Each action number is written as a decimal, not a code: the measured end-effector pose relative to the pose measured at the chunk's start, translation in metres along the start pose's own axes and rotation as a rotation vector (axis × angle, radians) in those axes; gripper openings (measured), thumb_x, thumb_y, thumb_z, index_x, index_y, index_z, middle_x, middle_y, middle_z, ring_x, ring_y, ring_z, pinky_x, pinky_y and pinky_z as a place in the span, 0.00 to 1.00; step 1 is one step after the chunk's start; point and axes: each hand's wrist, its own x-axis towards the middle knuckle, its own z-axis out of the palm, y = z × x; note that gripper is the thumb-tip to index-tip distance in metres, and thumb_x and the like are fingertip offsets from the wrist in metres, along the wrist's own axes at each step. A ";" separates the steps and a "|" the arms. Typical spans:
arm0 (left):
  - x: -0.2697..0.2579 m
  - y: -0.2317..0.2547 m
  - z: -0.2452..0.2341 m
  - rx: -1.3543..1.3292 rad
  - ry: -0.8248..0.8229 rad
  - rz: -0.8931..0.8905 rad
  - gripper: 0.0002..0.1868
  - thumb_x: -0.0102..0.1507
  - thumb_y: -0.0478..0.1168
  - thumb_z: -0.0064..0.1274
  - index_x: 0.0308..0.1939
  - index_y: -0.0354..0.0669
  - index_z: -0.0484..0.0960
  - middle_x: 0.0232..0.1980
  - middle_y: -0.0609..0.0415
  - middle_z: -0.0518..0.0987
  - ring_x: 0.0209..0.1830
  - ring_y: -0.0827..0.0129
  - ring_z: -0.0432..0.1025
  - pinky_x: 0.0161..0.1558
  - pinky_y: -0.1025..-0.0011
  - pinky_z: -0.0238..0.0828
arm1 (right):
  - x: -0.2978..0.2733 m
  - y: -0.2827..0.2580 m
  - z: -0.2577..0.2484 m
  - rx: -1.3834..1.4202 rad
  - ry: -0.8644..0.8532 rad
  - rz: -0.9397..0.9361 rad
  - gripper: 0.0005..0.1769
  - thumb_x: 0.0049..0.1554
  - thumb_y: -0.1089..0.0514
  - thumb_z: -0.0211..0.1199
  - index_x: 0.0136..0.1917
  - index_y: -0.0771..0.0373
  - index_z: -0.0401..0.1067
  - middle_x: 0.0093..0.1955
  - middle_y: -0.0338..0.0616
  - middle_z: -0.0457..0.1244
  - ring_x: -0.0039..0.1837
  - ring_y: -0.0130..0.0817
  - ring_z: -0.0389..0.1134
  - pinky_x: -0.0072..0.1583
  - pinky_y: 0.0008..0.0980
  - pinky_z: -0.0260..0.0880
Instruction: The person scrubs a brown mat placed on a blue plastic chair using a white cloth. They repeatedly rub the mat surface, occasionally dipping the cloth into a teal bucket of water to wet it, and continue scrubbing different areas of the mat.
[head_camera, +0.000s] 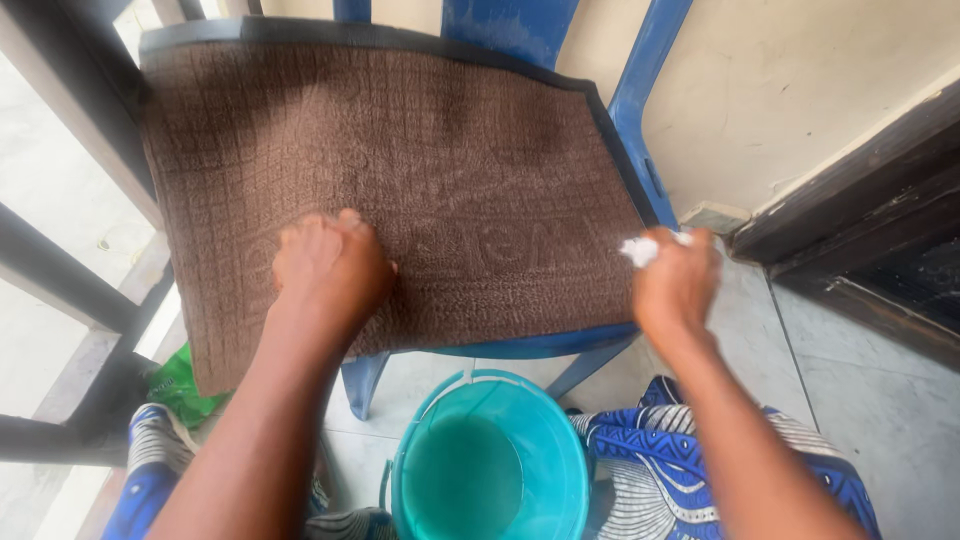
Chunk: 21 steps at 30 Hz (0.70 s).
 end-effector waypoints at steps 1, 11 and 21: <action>0.003 0.003 -0.002 0.022 0.047 0.014 0.28 0.62 0.52 0.61 0.58 0.35 0.79 0.57 0.31 0.77 0.59 0.39 0.73 0.58 0.51 0.73 | -0.006 -0.017 0.002 0.071 -0.037 -0.037 0.20 0.45 0.65 0.64 0.53 0.58 0.81 0.50 0.61 0.64 0.51 0.59 0.68 0.51 0.50 0.69; 0.000 0.020 -0.013 -0.054 -0.109 -0.070 0.41 0.55 0.55 0.69 0.69 0.52 0.71 0.79 0.28 0.46 0.71 0.28 0.54 0.52 0.39 0.74 | -0.006 -0.041 0.017 0.323 -0.211 -0.183 0.26 0.49 0.57 0.68 0.62 0.59 0.76 0.54 0.65 0.61 0.50 0.62 0.69 0.52 0.52 0.70; 0.009 0.011 0.012 0.029 -0.009 0.026 0.36 0.62 0.47 0.61 0.73 0.46 0.67 0.76 0.19 0.45 0.63 0.21 0.58 0.42 0.39 0.78 | -0.061 -0.174 0.013 0.469 -0.218 -0.191 0.12 0.53 0.61 0.64 0.52 0.61 0.73 0.49 0.54 0.62 0.41 0.50 0.68 0.40 0.46 0.70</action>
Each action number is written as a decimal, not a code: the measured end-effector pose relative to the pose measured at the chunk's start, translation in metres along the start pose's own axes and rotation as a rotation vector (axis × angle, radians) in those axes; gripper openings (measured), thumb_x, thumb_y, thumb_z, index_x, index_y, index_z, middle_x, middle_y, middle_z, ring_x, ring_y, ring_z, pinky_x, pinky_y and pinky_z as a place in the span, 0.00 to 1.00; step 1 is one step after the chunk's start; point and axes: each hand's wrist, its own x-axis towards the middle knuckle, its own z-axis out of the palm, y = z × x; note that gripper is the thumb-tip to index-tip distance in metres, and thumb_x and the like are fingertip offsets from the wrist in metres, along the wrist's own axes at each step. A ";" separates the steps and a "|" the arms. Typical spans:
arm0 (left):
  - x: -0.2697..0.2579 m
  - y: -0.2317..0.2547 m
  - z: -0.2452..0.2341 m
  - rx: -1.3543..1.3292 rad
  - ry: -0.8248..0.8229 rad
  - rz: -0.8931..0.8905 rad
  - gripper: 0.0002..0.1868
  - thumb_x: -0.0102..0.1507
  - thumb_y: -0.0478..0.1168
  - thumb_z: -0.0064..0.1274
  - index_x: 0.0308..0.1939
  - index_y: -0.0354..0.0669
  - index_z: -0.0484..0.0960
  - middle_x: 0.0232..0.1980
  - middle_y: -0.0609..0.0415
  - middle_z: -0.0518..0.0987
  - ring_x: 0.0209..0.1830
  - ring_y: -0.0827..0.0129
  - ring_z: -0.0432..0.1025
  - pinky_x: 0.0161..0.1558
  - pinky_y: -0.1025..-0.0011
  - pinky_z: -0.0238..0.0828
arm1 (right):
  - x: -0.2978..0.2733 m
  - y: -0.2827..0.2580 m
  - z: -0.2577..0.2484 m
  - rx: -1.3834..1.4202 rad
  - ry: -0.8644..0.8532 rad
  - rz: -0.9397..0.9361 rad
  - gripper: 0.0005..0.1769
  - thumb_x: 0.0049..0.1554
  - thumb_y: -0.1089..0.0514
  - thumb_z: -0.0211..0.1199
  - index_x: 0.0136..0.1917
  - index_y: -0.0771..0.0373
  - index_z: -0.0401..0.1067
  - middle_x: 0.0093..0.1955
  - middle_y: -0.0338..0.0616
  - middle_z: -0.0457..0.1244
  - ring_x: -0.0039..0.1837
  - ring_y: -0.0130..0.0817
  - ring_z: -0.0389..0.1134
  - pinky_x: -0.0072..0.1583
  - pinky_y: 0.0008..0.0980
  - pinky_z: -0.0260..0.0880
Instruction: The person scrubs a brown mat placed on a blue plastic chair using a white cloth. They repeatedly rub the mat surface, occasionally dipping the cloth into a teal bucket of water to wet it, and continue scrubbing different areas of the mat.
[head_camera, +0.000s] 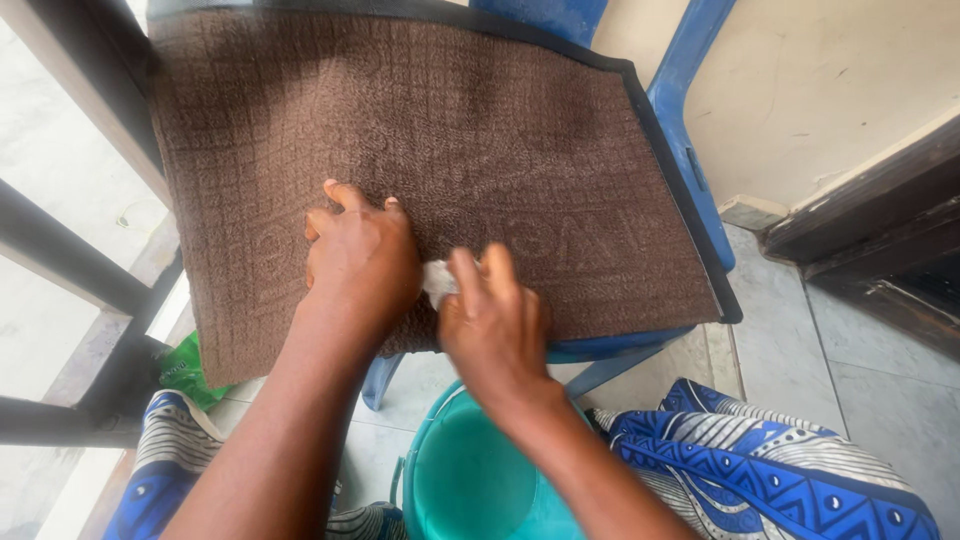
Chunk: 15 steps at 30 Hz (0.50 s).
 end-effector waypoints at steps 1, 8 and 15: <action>0.001 -0.003 -0.001 -0.007 -0.001 0.000 0.40 0.57 0.49 0.64 0.72 0.47 0.67 0.76 0.19 0.45 0.64 0.22 0.57 0.46 0.41 0.77 | 0.001 0.017 -0.007 0.026 0.028 -0.033 0.11 0.53 0.61 0.64 0.51 0.60 0.73 0.47 0.52 0.62 0.42 0.49 0.68 0.42 0.46 0.70; -0.003 0.017 -0.011 0.059 -0.216 -0.102 0.35 0.67 0.45 0.55 0.76 0.47 0.62 0.79 0.24 0.43 0.68 0.25 0.56 0.48 0.39 0.78 | 0.097 0.150 -0.052 -0.291 0.193 0.597 0.08 0.55 0.62 0.61 0.50 0.61 0.74 0.46 0.54 0.62 0.46 0.49 0.68 0.46 0.48 0.70; 0.001 0.007 -0.013 -0.012 -0.067 -0.009 0.31 0.63 0.46 0.59 0.69 0.43 0.71 0.75 0.19 0.47 0.65 0.24 0.59 0.52 0.47 0.76 | 0.034 0.030 0.025 0.157 0.137 -0.177 0.09 0.54 0.64 0.58 0.50 0.62 0.73 0.44 0.53 0.63 0.45 0.46 0.67 0.43 0.44 0.70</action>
